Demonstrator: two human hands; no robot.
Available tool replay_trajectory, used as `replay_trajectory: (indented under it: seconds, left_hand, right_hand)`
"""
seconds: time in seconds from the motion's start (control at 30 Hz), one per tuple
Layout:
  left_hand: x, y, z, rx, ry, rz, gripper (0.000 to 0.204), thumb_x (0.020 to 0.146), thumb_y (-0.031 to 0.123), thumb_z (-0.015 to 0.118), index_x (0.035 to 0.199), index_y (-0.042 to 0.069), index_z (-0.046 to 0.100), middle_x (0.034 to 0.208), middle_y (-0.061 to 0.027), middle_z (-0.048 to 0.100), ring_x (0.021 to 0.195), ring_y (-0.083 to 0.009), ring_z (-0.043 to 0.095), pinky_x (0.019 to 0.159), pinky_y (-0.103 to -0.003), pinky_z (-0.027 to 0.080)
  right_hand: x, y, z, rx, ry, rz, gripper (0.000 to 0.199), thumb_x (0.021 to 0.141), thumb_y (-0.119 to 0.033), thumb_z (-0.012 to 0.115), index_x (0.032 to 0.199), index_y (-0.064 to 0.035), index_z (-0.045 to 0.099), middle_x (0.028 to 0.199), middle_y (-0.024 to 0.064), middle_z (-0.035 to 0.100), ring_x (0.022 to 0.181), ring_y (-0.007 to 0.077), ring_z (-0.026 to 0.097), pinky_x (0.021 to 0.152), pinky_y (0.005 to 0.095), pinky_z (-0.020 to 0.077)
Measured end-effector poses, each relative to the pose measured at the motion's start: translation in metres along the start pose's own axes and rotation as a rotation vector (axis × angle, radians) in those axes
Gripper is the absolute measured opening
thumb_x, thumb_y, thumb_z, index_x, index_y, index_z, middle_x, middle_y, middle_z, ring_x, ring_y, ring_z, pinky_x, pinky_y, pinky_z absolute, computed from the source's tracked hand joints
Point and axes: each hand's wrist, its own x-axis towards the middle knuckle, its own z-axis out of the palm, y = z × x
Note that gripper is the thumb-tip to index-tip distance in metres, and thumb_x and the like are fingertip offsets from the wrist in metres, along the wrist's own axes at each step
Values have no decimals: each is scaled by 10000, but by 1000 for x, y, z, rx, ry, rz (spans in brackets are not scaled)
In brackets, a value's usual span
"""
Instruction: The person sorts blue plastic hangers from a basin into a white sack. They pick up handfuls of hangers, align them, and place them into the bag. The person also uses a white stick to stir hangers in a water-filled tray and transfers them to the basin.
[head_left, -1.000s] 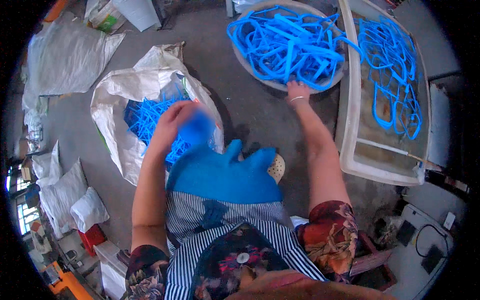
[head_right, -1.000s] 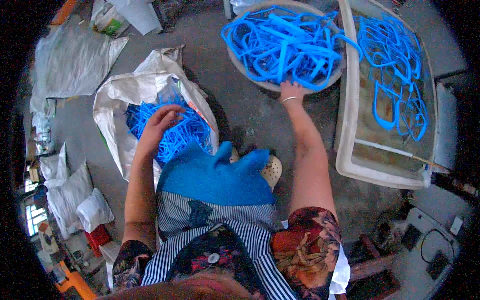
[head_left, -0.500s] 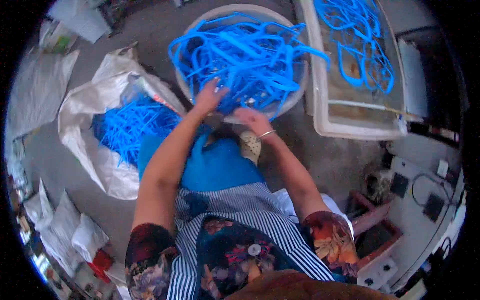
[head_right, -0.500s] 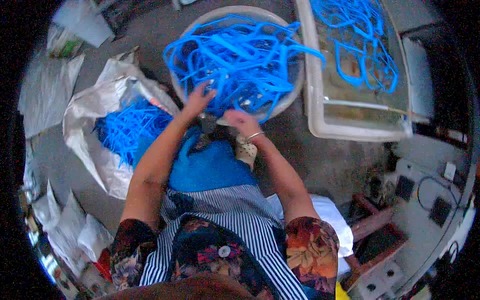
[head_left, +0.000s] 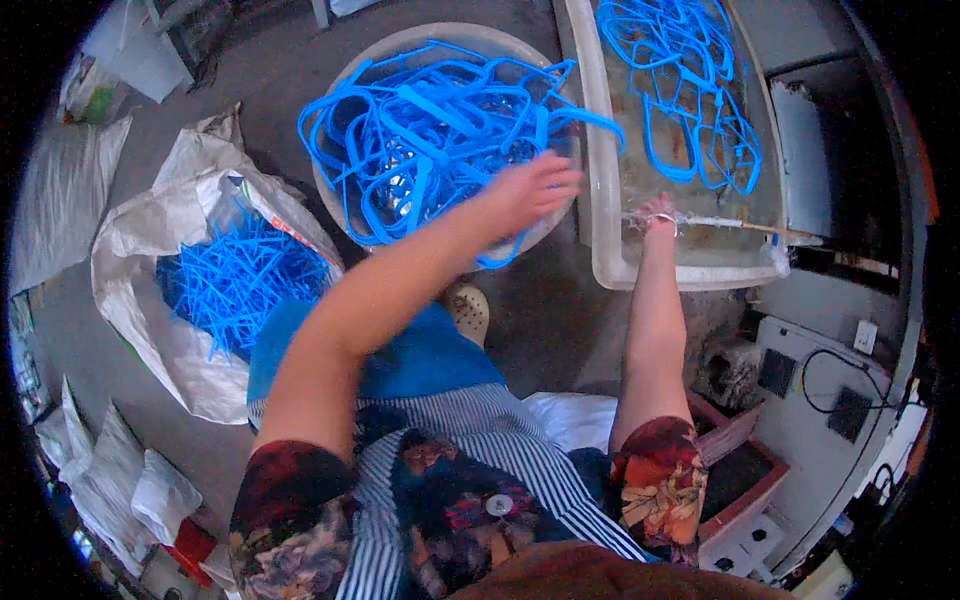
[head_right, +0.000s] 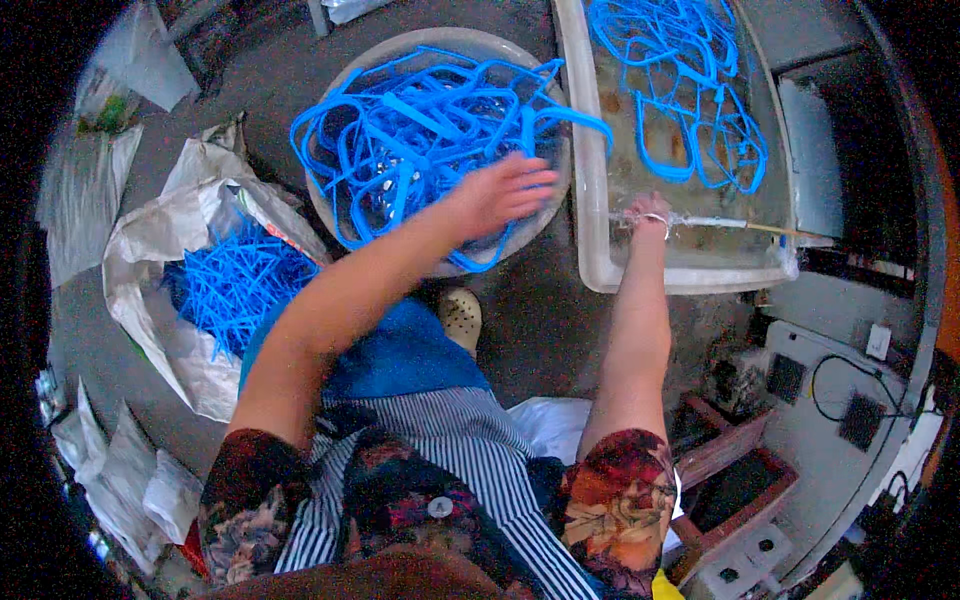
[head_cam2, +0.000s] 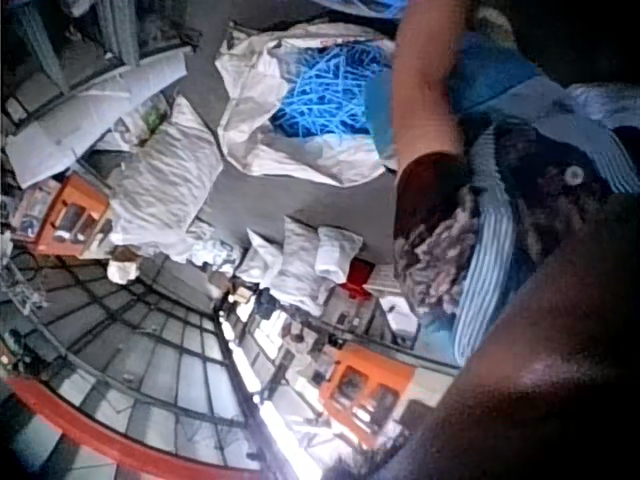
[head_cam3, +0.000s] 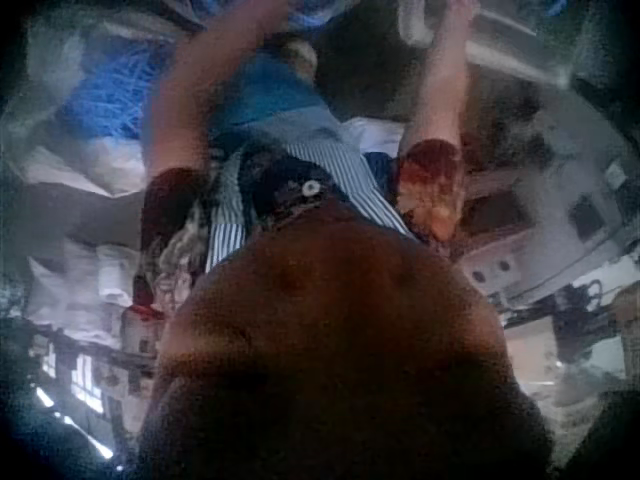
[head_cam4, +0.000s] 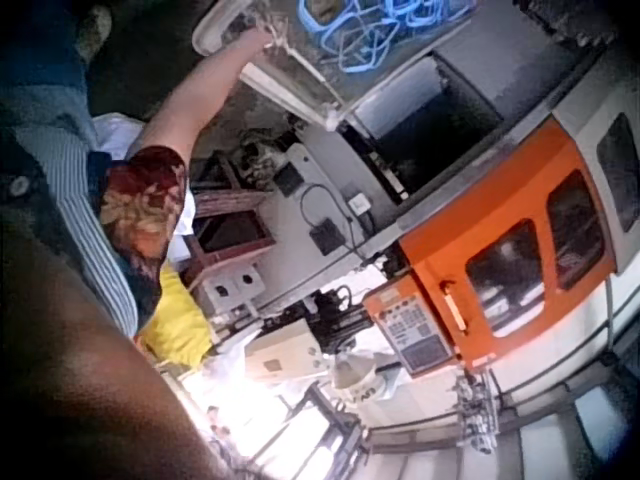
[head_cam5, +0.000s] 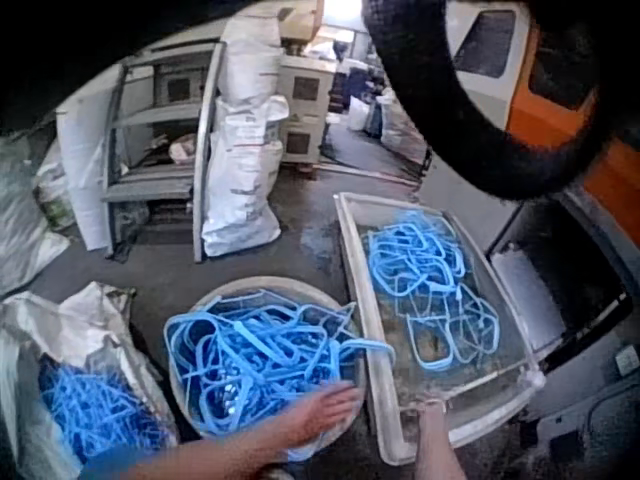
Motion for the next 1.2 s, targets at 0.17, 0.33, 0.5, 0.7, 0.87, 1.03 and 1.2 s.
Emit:
replay_trajectory:
  seconds: [0.17,0.33,0.5,0.7,0.87,1.03,1.2]
  left_hand:
    - [137,-75,80,-152,177,80,593,921,516,345,1291,55,398,1214,-107,506,1072,-244,493,921,-395,381]
    - [161,-82,147,-4,277,-164,478,913,485,400,1099,62,524,959,-78,565,850,-207,540,760,-385,454]
    - [182,-116,142,200,364,-62,458,906,478,419,1068,67,538,950,-74,580,858,-205,555,739,-383,463]
    - [192,-120,95,87,355,40,435,898,469,441,1032,72,555,939,-69,599,867,-201,572,714,-380,473]
    - [197,-114,94,-421,-10,-164,209,887,222,490,1062,133,562,864,-66,629,861,-210,590,805,-370,461]
    - [169,-97,125,-215,157,-192,382,866,411,493,1118,129,540,1050,-51,596,965,-201,554,818,-406,449]
    - [114,-31,91,386,222,111,444,835,418,562,1190,161,492,1240,-15,461,1166,-213,390,884,-447,390]
  right_hand:
    - [-87,40,154,55,52,-108,704,884,-613,296,1239,-32,474,1139,164,559,1036,237,534,850,389,443]
    - [-166,90,229,-845,288,-620,610,911,-528,324,1192,-22,514,1171,149,556,1125,245,490,959,405,388]
    - [-119,72,179,-894,451,-764,504,900,-437,360,1145,-30,528,1116,132,567,1069,239,508,901,406,412]
    - [-63,60,132,-421,536,-619,378,887,-328,403,1088,-39,544,1050,113,580,1001,232,529,832,408,440]
    - [-52,42,129,-200,551,-573,277,877,-236,439,1040,-47,559,995,97,591,944,226,547,773,410,464]
    - [-57,25,139,-1701,319,-951,220,844,-173,497,1013,-53,569,953,118,589,895,265,559,742,436,463]
    - [-42,-21,99,-2282,689,-1310,329,745,-206,625,1039,-67,574,1030,151,586,959,329,548,812,440,451]
